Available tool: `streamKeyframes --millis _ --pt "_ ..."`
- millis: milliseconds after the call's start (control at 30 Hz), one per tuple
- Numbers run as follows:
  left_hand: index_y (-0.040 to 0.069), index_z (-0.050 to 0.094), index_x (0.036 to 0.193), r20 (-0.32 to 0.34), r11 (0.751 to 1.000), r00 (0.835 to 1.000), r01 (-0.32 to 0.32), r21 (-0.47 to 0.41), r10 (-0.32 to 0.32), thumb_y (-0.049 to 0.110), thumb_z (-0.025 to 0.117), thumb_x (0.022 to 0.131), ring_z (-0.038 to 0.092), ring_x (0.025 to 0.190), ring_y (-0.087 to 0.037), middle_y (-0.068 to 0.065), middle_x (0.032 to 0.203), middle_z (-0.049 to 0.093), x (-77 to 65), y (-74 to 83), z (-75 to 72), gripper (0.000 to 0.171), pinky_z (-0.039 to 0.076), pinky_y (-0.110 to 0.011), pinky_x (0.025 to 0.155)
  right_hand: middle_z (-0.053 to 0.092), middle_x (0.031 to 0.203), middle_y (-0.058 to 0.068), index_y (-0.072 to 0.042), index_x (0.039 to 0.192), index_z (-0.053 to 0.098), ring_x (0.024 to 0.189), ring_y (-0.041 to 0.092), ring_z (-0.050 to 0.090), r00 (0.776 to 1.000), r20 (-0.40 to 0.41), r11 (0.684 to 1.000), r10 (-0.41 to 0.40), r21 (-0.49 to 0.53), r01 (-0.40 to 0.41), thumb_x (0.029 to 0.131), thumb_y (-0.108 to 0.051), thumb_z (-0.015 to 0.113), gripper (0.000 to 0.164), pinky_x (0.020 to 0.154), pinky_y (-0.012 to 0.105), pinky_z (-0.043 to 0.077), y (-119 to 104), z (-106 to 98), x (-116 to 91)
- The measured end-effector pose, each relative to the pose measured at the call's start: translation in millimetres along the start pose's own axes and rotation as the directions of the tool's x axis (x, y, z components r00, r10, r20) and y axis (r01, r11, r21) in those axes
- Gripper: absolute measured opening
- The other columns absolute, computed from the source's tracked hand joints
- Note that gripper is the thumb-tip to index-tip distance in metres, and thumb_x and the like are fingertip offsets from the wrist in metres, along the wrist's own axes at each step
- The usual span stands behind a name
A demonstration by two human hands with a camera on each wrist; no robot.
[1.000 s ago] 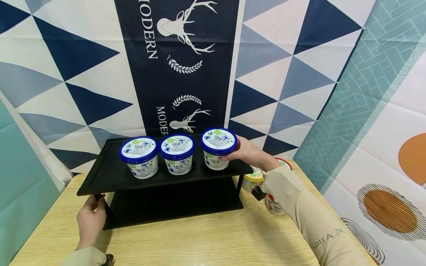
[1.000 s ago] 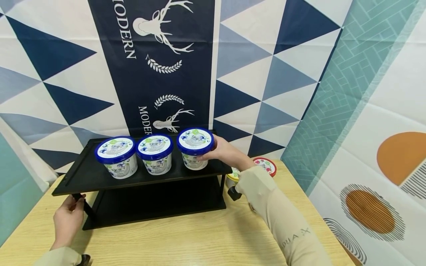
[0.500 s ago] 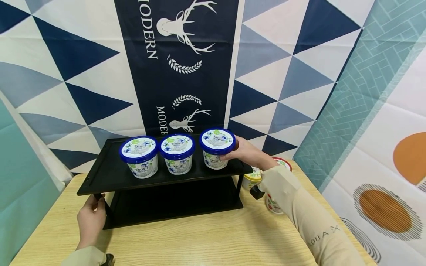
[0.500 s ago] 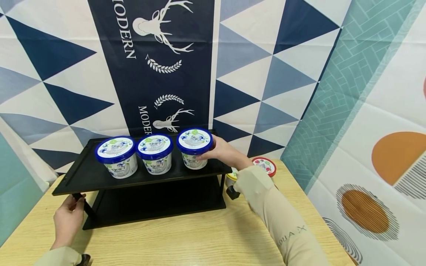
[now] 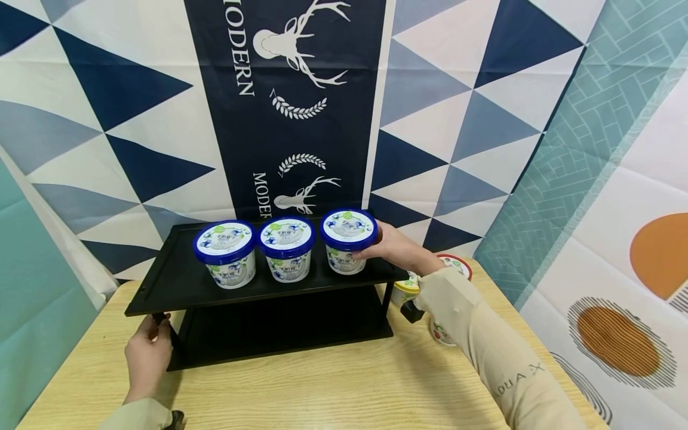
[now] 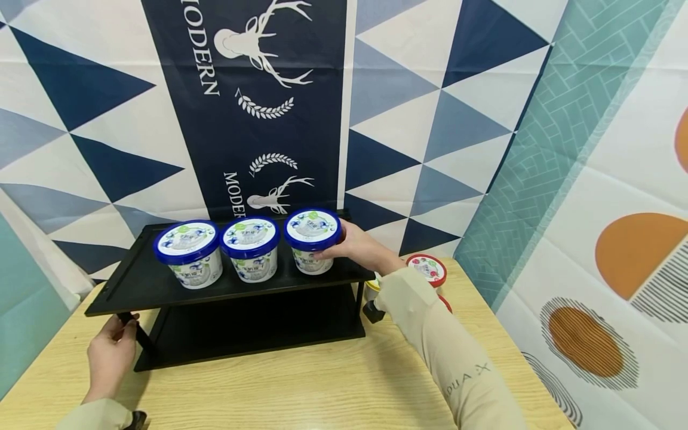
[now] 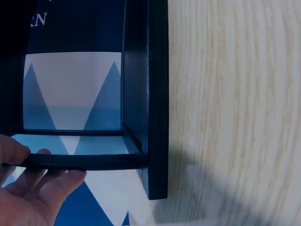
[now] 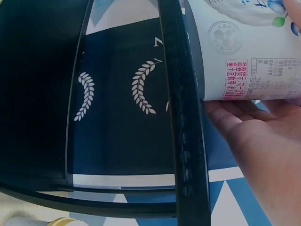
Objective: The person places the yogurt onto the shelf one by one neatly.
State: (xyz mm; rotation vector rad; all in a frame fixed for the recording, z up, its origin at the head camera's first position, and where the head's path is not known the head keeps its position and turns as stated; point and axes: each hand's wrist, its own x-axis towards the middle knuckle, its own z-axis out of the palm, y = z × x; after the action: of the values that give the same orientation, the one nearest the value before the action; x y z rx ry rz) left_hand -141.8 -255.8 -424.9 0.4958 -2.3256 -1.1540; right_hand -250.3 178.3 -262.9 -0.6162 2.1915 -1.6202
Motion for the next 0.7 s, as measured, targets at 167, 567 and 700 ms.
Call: streamKeyframes --millis 167,567,700 --pt "0.001 0.062 0.106 0.002 1.000 1.000 0.002 0.009 -0.002 0.014 0.044 0.096 0.030 0.069 0.027 -0.027 0.105 0.064 0.5 -0.5 -0.1 0.024 0.036 -0.008 0.053 0.042 0.141 0.013 -0.011 0.141 0.033 0.131 0.031 0.040 1.000 -0.001 1.000 0.000 0.025 0.000 0.076 -0.012 0.075 0.078 0.109 0.050 0.029 0.5 1.9 1.5" --pt "0.001 0.062 0.107 0.002 1.000 1.000 0.002 0.016 -0.002 0.014 0.044 0.096 0.029 0.071 0.027 -0.026 0.105 0.065 0.5 -0.2 -0.4 0.024 0.035 -0.007 0.054 0.041 0.142 0.014 -0.010 0.142 0.031 0.131 0.032 0.039 1.000 0.004 0.999 0.007 0.042 -0.008 0.076 -0.013 0.076 0.079 0.110 0.050 0.029 2.3 5.0 4.8" --pt "0.002 0.062 0.107 -0.002 1.000 1.000 0.003 0.018 -0.003 0.013 0.045 0.096 0.029 0.072 0.026 -0.025 0.105 0.065 0.8 -0.7 0.4 0.024 0.034 -0.007 0.054 0.040 0.142 0.015 -0.010 0.142 0.031 0.131 0.032 0.038 1.000 0.011 0.998 0.004 0.057 -0.004 0.077 -0.011 0.075 0.079 0.110 0.050 0.029 2.9 5.4 5.7"
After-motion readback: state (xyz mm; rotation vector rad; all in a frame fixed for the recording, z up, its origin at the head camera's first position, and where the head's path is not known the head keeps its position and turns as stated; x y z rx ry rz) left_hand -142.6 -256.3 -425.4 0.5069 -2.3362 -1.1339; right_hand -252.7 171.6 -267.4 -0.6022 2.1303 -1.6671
